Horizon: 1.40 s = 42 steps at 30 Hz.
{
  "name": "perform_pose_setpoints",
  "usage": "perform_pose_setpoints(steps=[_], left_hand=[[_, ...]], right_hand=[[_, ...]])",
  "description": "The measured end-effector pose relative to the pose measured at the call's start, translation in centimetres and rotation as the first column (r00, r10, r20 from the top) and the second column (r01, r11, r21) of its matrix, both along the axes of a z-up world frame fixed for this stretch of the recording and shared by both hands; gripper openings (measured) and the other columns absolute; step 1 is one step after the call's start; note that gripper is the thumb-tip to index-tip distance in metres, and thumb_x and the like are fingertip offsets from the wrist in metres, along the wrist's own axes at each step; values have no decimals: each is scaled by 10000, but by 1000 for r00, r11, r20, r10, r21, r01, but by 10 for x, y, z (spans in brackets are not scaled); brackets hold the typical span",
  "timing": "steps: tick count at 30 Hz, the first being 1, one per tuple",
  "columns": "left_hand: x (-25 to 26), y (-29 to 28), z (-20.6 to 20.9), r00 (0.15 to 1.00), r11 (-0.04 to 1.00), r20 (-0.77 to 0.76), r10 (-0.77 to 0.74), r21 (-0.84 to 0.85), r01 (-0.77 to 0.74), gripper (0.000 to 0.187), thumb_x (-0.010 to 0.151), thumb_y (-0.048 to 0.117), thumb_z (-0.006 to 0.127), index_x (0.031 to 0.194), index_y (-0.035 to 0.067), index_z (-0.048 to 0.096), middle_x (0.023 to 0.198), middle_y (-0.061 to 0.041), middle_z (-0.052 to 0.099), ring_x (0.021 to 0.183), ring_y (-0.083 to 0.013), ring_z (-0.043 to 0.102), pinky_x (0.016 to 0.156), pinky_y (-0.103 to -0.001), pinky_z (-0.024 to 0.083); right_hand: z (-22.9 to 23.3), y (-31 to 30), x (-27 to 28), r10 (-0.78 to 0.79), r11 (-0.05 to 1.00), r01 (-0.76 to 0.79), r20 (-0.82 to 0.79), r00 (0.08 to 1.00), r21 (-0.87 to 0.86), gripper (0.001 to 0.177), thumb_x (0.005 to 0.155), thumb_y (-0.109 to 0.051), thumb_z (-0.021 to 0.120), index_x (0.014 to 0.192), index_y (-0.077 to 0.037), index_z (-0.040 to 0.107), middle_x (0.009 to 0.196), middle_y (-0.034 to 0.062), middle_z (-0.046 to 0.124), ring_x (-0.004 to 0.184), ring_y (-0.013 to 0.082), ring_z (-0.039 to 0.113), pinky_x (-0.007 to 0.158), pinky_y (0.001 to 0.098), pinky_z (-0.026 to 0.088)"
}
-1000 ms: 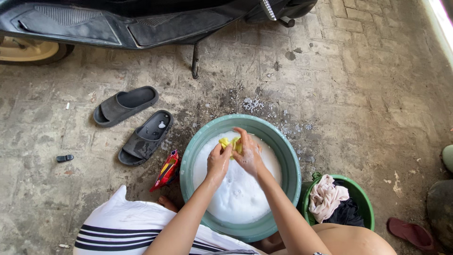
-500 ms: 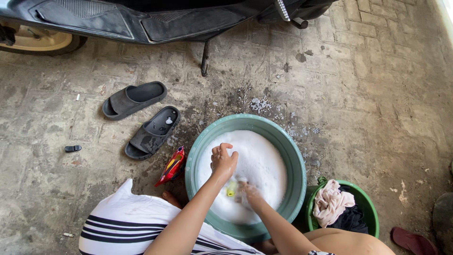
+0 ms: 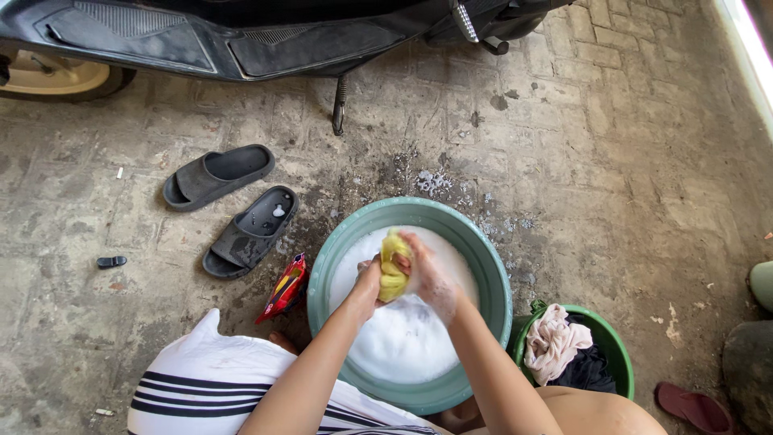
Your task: The person washes clothes by hand in a basin of soapy water, scrubbing and wringing the fabric before placing it into a separate bucket.
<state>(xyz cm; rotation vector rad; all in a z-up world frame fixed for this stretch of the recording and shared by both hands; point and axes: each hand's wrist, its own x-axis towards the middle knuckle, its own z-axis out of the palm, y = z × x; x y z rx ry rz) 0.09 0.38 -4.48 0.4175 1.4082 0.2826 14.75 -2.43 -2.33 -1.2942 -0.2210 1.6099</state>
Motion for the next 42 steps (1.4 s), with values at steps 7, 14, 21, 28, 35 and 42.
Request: perform_pose_setpoints(steps=[7, 14, 21, 28, 35, 42], left_hand=[[-7, 1, -34, 986, 973, 110, 125, 181, -144, 478, 976, 429, 563, 1218, 30, 666, 1121, -108, 721, 952, -209, 696, 769, -376, 566], [-19, 1, -63, 935, 885, 109, 336, 304, -354, 509, 923, 445, 617, 1160, 1, 694, 1030, -114, 703, 890, -236, 662, 753, -382, 547], [-7, -9, -26, 937, 932, 151, 315, 138, -335, 428, 963, 424, 647, 986, -3, 624, 865, -121, 665, 744, -247, 644, 698, -416, 535], [7, -16, 55, 963, 695, -129, -237, 670, 261, 387, 960, 361, 670, 806, 8, 633, 711, -85, 626, 680, -189, 568, 657, -355, 487], [7, -15, 82, 956, 471, -215, -202, 834, 287, 297, 955, 325, 623, 881, 39, 643, 741, -108, 686, 684, -226, 668, 689, -351, 530], [8, -5, 51, 964, 471, -248, -96, 842, 263, 260, 953, 299, 615, 940, 45, 672, 918, -106, 720, 846, -249, 713, 785, -364, 546]], right_hand=[[14, -21, -62, -61, 934, -283, 877, 477, 218, 398, 1015, -382, 485, 996, -29, 666, 810, 86, 673, 734, 151, 635, 684, 381, 517], [-33, -65, -98, 23, 967, -211, 778, 628, 142, 495, 1046, -336, 500, 743, 27, 646, 579, 114, 551, 536, 155, 472, 478, 414, 420], [-149, -46, -24, 170, 958, -277, 636, 753, 72, 251, 988, -203, 599, 1020, 24, 701, 845, 109, 677, 676, 162, 606, 564, 364, 504], [-122, -33, 53, 384, 923, -321, 538, 750, -212, 677, 833, -82, 682, 1459, -128, 428, 1232, 156, 570, 1023, 261, 596, 825, 391, 542], [-32, -2, 35, 606, 582, -794, 558, 567, 175, 553, 870, -159, 774, 1380, -67, 583, 1326, 181, 664, 1254, 250, 593, 1063, 353, 507], [-54, -44, 12, 328, 776, -508, 927, -184, -375, 429, 853, -310, 735, 1236, -130, 667, 1425, 126, 581, 1263, 353, 567, 1025, 472, 469]])
